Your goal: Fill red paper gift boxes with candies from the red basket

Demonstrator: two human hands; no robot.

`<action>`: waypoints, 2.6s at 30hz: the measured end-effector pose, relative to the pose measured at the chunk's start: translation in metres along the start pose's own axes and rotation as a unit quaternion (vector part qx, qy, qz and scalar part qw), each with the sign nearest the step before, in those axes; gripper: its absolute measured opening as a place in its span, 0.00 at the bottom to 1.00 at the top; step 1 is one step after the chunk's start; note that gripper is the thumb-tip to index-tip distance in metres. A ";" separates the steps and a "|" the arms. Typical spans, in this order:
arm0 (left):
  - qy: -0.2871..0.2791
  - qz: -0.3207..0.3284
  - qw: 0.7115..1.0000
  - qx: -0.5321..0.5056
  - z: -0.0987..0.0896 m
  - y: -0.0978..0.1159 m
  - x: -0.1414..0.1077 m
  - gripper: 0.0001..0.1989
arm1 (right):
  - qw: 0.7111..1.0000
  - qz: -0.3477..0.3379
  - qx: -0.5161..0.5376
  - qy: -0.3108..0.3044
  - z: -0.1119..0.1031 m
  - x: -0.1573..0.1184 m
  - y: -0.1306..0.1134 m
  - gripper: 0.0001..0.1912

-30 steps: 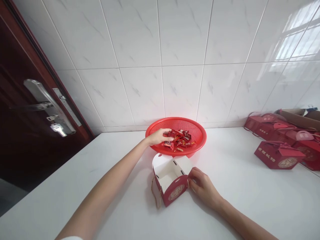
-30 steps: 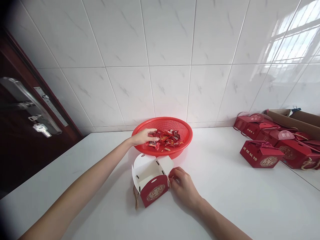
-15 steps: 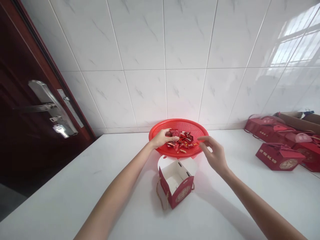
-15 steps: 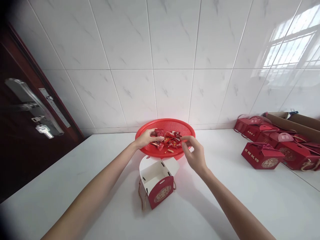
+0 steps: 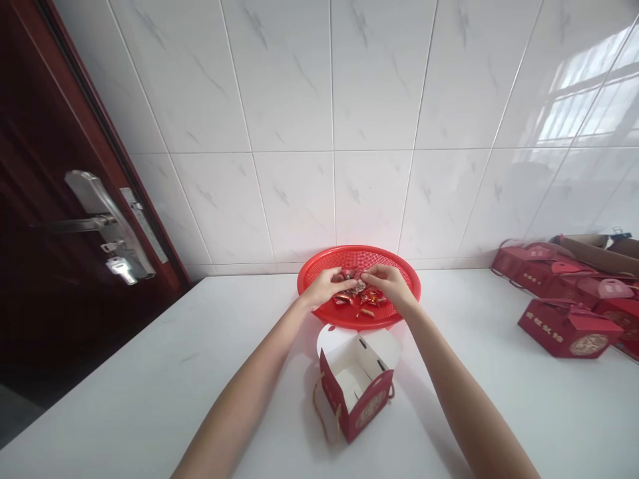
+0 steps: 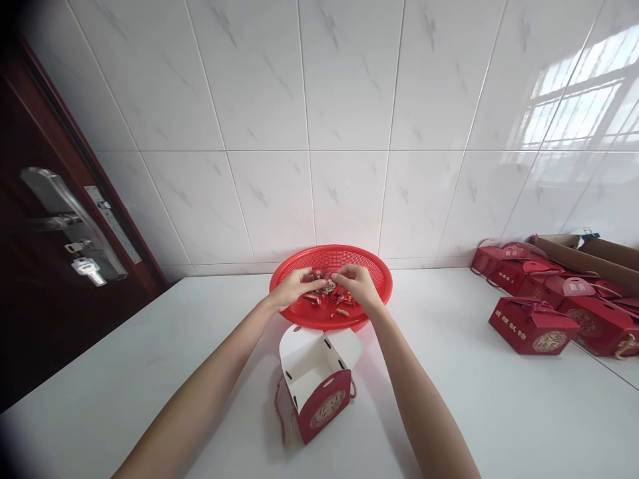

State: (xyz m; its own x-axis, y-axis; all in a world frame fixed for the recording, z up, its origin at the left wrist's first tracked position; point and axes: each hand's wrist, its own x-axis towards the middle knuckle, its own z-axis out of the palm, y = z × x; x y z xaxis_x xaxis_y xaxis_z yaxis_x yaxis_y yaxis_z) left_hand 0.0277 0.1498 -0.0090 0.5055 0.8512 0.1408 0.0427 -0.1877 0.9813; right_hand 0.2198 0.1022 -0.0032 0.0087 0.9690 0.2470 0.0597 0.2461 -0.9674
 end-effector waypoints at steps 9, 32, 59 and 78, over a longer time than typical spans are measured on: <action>0.010 -0.001 1.000 -0.024 -0.001 -0.002 0.001 0.30 | 0.987 0.068 0.110 0.093 -0.011 0.008 0.008 0.15; 0.016 -0.015 0.999 -0.025 -0.001 0.001 -0.001 0.26 | 0.987 0.093 0.125 0.046 -0.008 0.003 0.006 0.07; -0.019 0.036 0.992 0.121 0.003 0.006 -0.011 0.23 | 0.989 0.099 0.094 -0.057 -0.009 -0.001 0.005 0.22; -0.008 0.008 0.999 -0.032 -0.002 0.000 -0.007 0.23 | 0.990 0.073 0.115 0.028 -0.007 -0.003 0.000 0.22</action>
State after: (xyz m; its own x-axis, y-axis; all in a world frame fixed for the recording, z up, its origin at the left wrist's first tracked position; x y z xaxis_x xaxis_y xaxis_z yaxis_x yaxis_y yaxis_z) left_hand 0.0226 0.1449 -0.0101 0.5199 0.8400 0.1550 -0.0206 -0.1691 0.9854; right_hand 0.2271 0.0990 -0.0035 0.0556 0.9934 0.1001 -0.1754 0.1085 -0.9785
